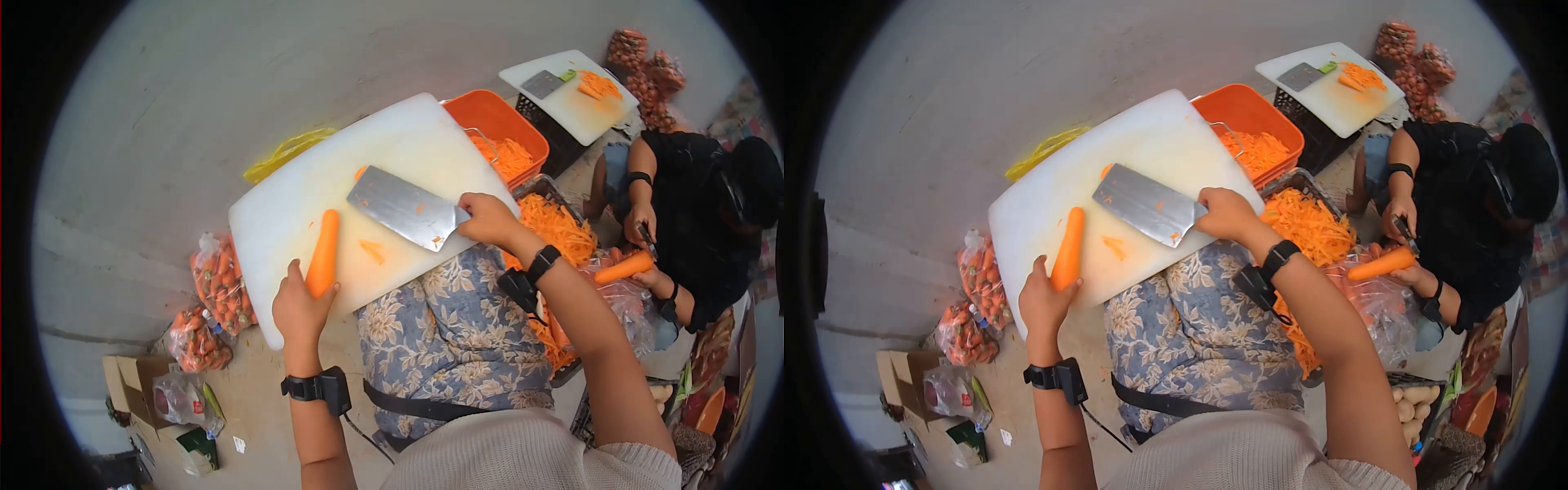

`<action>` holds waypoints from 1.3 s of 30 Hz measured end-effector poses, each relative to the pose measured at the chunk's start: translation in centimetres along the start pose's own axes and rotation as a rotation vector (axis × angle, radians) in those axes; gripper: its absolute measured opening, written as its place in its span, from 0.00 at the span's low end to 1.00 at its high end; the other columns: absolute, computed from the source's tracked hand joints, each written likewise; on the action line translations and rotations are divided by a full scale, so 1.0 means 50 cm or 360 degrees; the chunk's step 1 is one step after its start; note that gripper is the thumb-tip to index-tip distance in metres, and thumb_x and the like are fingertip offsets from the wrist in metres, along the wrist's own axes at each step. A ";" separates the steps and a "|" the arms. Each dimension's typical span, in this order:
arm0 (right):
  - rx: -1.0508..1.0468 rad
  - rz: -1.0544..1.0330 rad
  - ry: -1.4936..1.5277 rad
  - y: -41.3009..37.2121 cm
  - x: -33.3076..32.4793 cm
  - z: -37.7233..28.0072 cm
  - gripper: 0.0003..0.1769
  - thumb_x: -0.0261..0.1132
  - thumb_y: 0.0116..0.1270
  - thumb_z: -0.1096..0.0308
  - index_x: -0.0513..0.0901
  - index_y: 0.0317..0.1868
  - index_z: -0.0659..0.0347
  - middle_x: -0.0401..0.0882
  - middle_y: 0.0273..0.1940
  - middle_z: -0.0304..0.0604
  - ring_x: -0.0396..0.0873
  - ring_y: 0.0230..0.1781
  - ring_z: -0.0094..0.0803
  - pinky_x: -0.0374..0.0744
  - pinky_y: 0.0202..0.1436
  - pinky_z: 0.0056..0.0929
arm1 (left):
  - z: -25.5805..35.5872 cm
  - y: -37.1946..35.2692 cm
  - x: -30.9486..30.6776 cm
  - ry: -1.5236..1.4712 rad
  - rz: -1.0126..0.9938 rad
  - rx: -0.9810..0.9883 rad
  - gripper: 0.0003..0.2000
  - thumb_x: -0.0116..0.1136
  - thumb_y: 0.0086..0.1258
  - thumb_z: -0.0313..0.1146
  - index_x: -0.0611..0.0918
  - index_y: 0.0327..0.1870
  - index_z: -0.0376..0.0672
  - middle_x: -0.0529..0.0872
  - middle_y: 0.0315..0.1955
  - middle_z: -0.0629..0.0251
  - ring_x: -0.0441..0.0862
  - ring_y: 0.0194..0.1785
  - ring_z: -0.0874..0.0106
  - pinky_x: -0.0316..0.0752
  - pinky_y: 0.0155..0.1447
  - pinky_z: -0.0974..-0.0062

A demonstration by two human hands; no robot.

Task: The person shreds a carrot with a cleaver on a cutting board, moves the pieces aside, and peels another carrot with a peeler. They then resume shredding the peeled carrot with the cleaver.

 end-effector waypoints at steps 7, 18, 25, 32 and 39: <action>0.0308 -0.0308 0.0546 0.012 -0.008 0.013 0.18 0.73 0.48 0.74 0.78 0.39 0.67 0.77 0.30 0.41 0.80 0.25 0.27 0.79 0.26 0.26 | 0.036 0.009 0.039 -0.0555 -0.0311 0.0167 0.19 0.57 0.67 0.30 0.79 0.60 0.44 0.85 0.37 0.51 0.84 0.43 0.56 0.76 0.44 0.64; 0.0300 -0.0094 0.0476 0.006 0.011 0.014 0.17 0.72 0.48 0.72 0.78 0.39 0.67 0.79 0.28 0.41 0.81 0.24 0.27 0.80 0.27 0.25 | 0.000 0.037 -0.010 -0.0158 -0.0142 0.0812 0.17 0.65 0.59 0.31 0.81 0.52 0.49 0.77 0.58 0.59 0.73 0.64 0.59 0.62 0.68 0.48; 0.0378 -0.0265 0.0409 0.007 -0.007 0.011 0.18 0.72 0.54 0.74 0.76 0.44 0.69 0.79 0.30 0.42 0.81 0.23 0.27 0.81 0.24 0.25 | 0.035 0.007 0.023 -0.0109 -0.0028 0.0927 0.23 0.67 0.57 0.52 0.82 0.47 0.46 0.79 0.42 0.60 0.76 0.49 0.60 0.68 0.57 0.57; 0.0429 -0.0790 0.0724 -0.070 -0.068 0.005 0.15 0.68 0.57 0.75 0.76 0.44 0.67 0.79 0.25 0.42 0.80 0.20 0.25 0.81 0.22 0.25 | 0.027 -0.039 0.072 -0.0228 0.0020 0.0652 0.28 0.66 0.52 0.61 0.82 0.40 0.44 0.77 0.35 0.60 0.75 0.44 0.60 0.72 0.45 0.62; 0.0290 -0.0479 0.0866 -0.169 -0.042 -0.046 0.13 0.62 0.69 0.70 0.76 0.52 0.62 0.75 0.22 0.34 0.72 0.16 0.17 0.72 0.17 0.19 | 0.046 -0.058 0.090 -0.0394 0.0220 0.0580 0.26 0.65 0.57 0.57 0.79 0.39 0.40 0.76 0.33 0.61 0.75 0.40 0.59 0.72 0.44 0.61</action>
Point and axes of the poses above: each hand's wrist, its own y-axis towards the middle knuckle, its own x-axis out of the palm, z = x × y, the point moved 1 cm from there along y, towards the middle knuckle
